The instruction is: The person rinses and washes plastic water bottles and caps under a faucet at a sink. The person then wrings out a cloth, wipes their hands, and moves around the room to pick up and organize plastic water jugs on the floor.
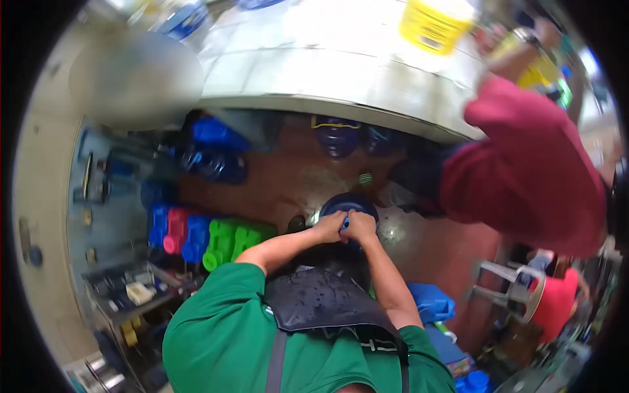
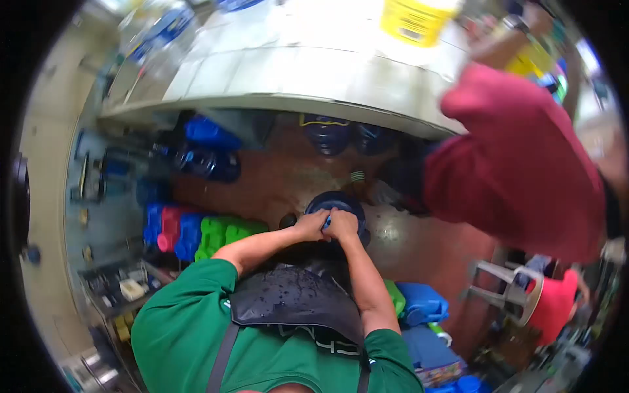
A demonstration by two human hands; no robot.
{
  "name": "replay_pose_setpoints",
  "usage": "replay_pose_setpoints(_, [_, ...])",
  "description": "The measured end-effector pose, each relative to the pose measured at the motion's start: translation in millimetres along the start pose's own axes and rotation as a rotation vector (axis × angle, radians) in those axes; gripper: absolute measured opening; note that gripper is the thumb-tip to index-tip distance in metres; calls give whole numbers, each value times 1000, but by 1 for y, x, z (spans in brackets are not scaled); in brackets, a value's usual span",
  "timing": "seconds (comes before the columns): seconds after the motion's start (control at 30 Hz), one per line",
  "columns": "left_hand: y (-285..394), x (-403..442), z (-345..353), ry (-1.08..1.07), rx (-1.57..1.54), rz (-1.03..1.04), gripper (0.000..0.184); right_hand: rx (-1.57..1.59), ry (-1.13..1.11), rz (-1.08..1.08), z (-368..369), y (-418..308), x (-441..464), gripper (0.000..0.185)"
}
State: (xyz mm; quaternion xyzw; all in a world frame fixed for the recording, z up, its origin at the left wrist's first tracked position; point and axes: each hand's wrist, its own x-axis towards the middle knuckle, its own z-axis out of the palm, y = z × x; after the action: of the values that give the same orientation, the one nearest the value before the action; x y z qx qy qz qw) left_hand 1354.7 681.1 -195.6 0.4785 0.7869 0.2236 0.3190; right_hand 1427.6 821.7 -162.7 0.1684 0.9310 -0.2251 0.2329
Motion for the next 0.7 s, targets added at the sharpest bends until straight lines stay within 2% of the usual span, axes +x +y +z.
replay_pose_setpoints(0.07, [-20,-15,-14,119,-78,-37,70,19,9,-8,-13,-38,12,56])
replay_pose_setpoints(0.17, [-55,-44,-39,297,-38,-80,61,57,-37,-135,-14,-83,34,58])
replay_pose_setpoints(0.23, [-84,-60,-53,327,-79,-178,58,70,-69,-201,-10,-99,50,59])
replay_pose_setpoints(0.33, [-137,-87,-70,336,-136,-319,53,727,-202,-295,14,-100,71,62])
replay_pose_setpoints(0.37, [-157,-95,-70,411,-138,-357,52,708,-226,-303,9,-104,70,62])
replay_pose_setpoints(0.43, [-189,-106,-76,487,-150,-405,52,541,-218,-101,-9,-107,59,64])
replay_pose_setpoints(0.5, [-219,-108,-87,556,-179,-540,54,217,-80,-87,30,-62,59,61])
replay_pose_setpoints(0.57, [-251,-102,-102,575,-195,-598,56,98,-261,74,30,-46,40,54])
replay_pose_setpoints(0.63, [-279,-94,-112,533,-182,-796,61,27,-331,215,59,0,12,49])
replay_pose_setpoints(0.7, [-308,-89,-118,520,-164,-825,58,166,-112,156,99,55,-37,49])
